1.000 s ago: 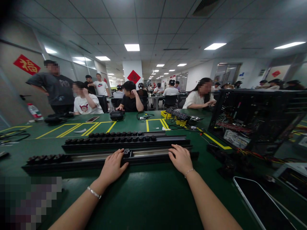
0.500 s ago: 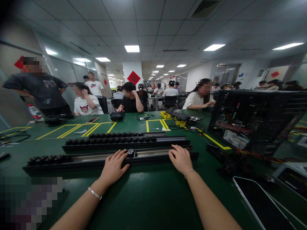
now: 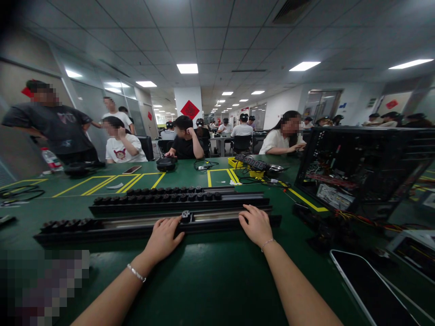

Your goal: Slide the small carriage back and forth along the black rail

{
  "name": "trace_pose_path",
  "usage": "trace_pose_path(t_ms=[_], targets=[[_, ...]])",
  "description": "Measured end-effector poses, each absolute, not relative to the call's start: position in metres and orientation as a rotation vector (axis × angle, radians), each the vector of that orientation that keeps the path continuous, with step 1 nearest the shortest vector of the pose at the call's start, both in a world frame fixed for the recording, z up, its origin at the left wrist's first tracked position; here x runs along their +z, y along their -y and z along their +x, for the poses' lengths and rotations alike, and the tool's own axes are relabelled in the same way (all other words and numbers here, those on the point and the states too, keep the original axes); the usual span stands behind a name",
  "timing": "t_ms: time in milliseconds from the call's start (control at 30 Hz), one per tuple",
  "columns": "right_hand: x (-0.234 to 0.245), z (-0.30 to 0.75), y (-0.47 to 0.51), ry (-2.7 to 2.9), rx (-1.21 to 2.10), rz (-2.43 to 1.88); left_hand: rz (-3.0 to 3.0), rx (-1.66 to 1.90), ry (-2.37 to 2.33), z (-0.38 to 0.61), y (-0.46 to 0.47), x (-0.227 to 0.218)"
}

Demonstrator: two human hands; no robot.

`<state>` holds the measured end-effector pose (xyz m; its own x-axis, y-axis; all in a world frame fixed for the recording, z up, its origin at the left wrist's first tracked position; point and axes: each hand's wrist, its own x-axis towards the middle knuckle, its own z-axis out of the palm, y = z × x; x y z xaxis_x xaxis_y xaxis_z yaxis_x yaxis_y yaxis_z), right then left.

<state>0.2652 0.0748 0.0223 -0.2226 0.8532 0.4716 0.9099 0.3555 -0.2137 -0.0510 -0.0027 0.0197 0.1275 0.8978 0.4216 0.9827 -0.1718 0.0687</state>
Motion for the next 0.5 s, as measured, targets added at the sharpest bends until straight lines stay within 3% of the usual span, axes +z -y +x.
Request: trace_pose_path(t_ms=[500], targets=[[0.021,0.202,-0.048,2.31,-0.058,-1.149,-2.175,-0.532,1.876,-0.049,0.002,0.022]])
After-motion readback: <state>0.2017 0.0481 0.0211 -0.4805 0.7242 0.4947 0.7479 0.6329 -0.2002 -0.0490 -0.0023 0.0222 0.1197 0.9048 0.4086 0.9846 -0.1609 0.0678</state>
